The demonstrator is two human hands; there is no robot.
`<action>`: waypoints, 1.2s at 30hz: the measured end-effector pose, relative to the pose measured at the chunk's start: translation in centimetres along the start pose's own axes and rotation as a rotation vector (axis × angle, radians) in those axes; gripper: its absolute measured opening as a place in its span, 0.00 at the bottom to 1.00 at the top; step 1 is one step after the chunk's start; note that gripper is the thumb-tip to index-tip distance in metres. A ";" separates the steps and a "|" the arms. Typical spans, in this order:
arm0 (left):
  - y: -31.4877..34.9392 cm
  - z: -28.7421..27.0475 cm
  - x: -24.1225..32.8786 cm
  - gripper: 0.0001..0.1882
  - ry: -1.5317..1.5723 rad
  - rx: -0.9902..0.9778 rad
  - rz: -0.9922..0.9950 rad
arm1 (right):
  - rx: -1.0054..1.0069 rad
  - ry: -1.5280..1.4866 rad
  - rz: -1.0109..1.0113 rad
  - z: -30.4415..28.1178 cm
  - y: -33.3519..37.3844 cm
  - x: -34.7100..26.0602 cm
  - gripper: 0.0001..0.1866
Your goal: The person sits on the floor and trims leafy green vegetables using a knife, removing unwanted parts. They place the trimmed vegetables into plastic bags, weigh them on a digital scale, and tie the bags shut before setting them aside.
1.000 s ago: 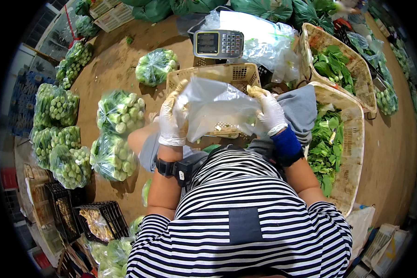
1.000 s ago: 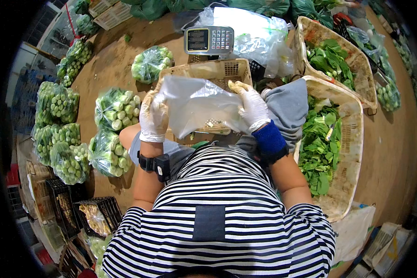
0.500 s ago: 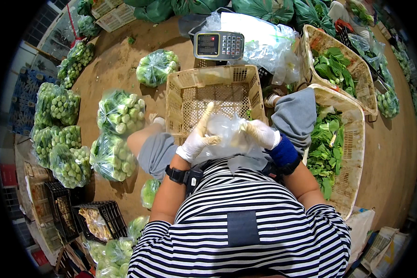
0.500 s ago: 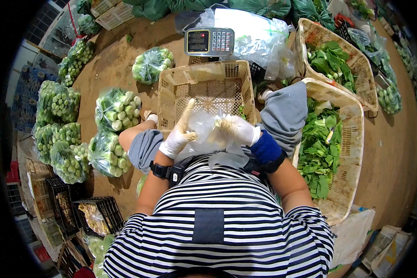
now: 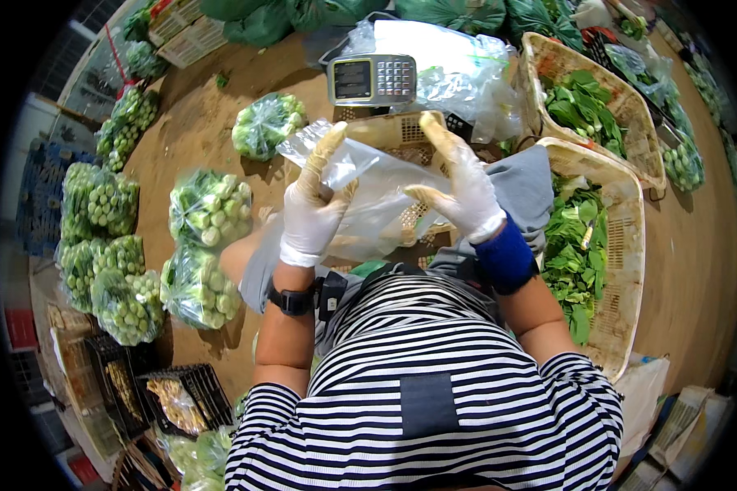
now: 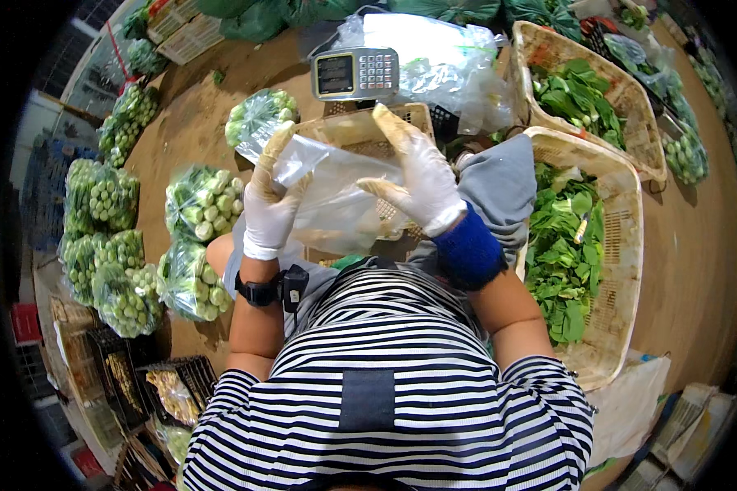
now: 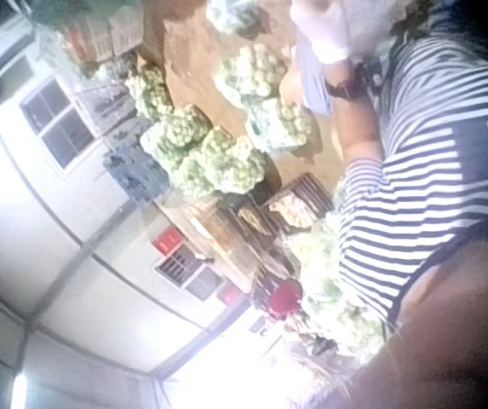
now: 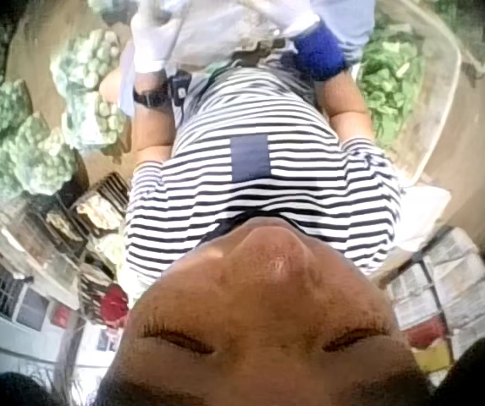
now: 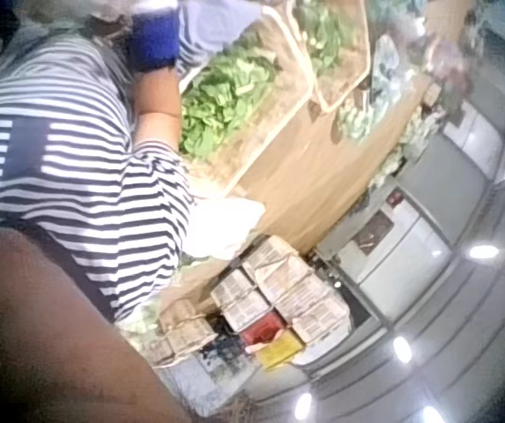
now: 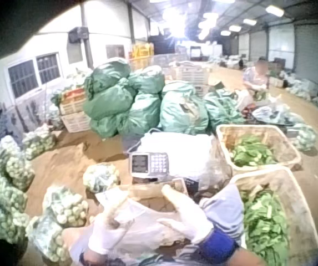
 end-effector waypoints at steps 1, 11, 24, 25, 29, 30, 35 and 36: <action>-0.2 0.8 0.6 0.34 -0.085 -0.052 0.019 | -0.092 0.032 0.093 0.8 0.3 2.0 0.31; -1.7 -1.1 0.3 0.40 -0.277 0.046 0.209 | -0.560 -1.009 0.640 6.1 6.6 1.7 0.09; 2.7 3.2 -5.2 0.05 0.146 0.096 -0.277 | -0.076 -1.658 0.959 11.4 5.7 4.0 0.14; 1.9 2.1 -6.2 0.06 0.255 0.112 -0.275 | 0.011 -1.521 0.851 9.5 5.1 4.3 0.14; 3.3 -5.0 -9.4 0.19 0.919 0.097 -0.573 | 0.068 -0.010 0.281 -0.6 3.9 10.0 0.17; 4.3 -6.2 -8.8 0.20 1.027 0.005 -0.524 | 0.096 0.080 0.365 -3.3 3.9 12.2 0.15; 5.2 -5.9 -4.4 0.18 0.536 -0.108 -0.485 | 0.708 0.338 0.727 -15.5 9.0 22.8 0.10; 4.9 -5.8 -5.9 0.12 0.336 -0.080 -0.497 | 0.784 0.272 0.791 -15.7 10.1 23.6 0.10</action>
Point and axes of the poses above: each hand's wrist, its own y-axis away from the middle knuckle, its own z-axis out of the palm, x = y × z, the point moved 9 cm from there along -y, towards the middle knuckle, and after that the axes turned 8 degrees about x, right-handed, at the moved point
